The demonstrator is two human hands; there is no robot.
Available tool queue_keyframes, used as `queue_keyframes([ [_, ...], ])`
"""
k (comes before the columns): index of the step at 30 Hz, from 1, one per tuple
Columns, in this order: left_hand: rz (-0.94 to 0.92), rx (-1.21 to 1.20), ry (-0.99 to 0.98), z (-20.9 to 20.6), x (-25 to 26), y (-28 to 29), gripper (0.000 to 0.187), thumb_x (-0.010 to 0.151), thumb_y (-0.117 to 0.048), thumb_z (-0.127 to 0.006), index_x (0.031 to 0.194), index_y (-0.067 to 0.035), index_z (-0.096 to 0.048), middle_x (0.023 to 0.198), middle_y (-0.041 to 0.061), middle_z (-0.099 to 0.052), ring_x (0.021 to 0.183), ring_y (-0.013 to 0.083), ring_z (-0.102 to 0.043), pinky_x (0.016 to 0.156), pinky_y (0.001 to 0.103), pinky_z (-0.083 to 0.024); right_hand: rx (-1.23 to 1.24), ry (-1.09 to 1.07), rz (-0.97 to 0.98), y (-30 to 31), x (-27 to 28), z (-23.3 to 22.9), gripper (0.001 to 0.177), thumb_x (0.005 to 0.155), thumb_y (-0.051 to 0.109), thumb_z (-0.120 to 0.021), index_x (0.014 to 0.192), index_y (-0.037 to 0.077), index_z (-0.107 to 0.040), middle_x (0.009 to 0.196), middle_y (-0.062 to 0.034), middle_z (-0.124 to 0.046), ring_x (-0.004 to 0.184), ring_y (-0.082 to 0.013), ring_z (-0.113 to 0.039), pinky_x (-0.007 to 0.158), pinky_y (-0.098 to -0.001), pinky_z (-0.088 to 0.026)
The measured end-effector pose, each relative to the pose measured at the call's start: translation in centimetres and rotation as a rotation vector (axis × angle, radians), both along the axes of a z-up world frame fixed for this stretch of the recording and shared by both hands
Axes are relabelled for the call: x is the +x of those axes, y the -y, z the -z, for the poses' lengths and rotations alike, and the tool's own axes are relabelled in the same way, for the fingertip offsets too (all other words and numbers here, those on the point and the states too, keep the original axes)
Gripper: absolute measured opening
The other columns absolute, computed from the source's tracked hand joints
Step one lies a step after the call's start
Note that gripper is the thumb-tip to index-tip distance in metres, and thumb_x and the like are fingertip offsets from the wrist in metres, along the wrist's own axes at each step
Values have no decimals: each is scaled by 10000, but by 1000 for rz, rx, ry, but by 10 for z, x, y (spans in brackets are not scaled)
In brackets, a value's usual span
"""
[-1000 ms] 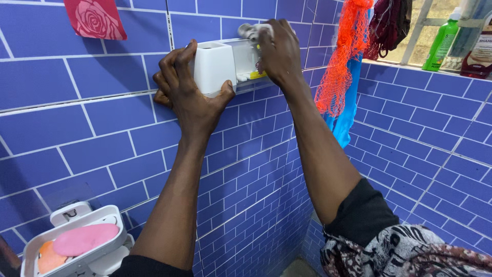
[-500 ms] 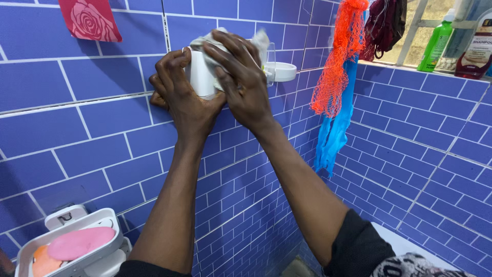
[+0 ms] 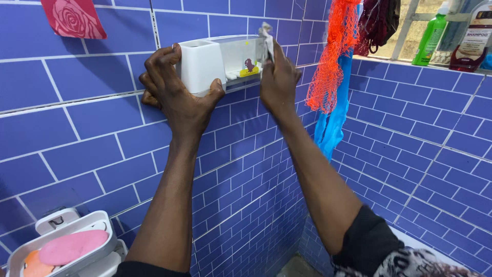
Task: The person cleans a bathroom by repeatedly dipping a cloth into a bucket of water, wringing it out, and wiping a wall-mounted plastic holder and the surrounding blue tiles. The person also wipes the wall area around the holder and the tiles below.
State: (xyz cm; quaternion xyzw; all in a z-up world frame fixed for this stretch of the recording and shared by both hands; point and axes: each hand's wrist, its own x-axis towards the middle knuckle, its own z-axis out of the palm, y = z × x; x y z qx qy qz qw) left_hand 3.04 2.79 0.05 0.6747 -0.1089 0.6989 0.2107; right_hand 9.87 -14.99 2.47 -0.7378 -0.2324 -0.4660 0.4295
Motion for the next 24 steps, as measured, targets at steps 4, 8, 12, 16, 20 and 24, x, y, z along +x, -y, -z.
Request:
queue_keyframes([
  [4,-5,-22,-15,1,-4,3,769,682,-325,-806,1292,-148,-371,1277,86,-378,1246,278,-332,1047,486,-289,127,-333,-498,19,1,-40,345,936,40,-382,1133,-33,-656,831,-119,-620,724,-241,-542,637,-397,-453],
  [8,-19,-22,-15,1,-6,4,790,682,-331,-804,1314,-142,-369,1269,92,-375,1219,289,-326,1005,482,-302,-127,167,-562,35,-5,-30,396,838,-30,-393,1179,-13,-595,978,-50,-656,890,-105,-607,794,-288,-498],
  [12,-17,-13,-7,0,-4,3,771,691,-338,-803,1299,-148,-370,1269,88,-372,1221,286,-326,1010,480,-300,-133,82,-443,46,1,-10,310,864,-21,-467,1124,5,-634,873,-60,-656,790,-90,-556,706,-292,-473],
  [16,11,-25,-21,0,-4,4,755,702,-333,-789,1299,-143,-368,1271,87,-371,1218,288,-315,1018,466,-314,-279,338,-335,59,24,-16,325,845,-58,-454,1097,-3,-651,982,-105,-665,901,-100,-601,801,-306,-499],
  [20,-12,-9,-6,0,-4,4,725,720,-326,-795,1259,-131,-352,1279,77,-371,1250,270,-323,1063,472,-298,-267,-86,-517,64,44,-42,192,913,4,-518,991,16,-694,818,-73,-671,722,-71,-575,663,-263,-494],
  [24,8,-8,-11,0,-4,3,752,711,-324,-796,1300,-141,-366,1280,81,-374,1251,271,-324,1069,475,-277,-121,-19,-755,56,49,-44,179,918,13,-585,1055,35,-698,938,-29,-683,818,-48,-607,743,-226,-522],
])
